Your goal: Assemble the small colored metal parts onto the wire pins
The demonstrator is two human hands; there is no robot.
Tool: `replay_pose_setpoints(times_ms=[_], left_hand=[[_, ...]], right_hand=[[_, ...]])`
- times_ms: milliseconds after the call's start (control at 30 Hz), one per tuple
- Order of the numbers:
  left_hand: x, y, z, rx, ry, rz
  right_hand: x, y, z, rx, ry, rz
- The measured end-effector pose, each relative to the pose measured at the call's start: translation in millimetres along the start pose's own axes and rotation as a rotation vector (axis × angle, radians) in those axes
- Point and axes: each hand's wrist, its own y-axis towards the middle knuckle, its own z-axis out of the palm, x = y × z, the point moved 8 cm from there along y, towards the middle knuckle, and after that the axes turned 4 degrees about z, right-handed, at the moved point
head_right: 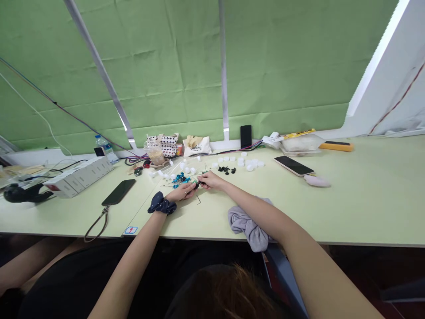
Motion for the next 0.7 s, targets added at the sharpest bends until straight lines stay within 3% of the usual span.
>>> replay_pose_setpoints(times_ms=[167, 333, 533, 700], left_hand=[[-2, 0, 0, 0.001, -0.006, 0.025], [6, 2, -1, 0.014, 0.006, 0.007], [4, 2, 0, 0.009, -0.024, 0.008], [1, 2, 1, 0.011, -0.040, 0.019]], right_hand=[[5, -3, -1, 0.005, 0.033, -0.036], [-8, -5, 0, 0.014, -0.036, 0.170], [6, -9, 5, 0.066, -0.069, 0.037], [-1, -7, -3, -0.075, -0.291, 0.077]])
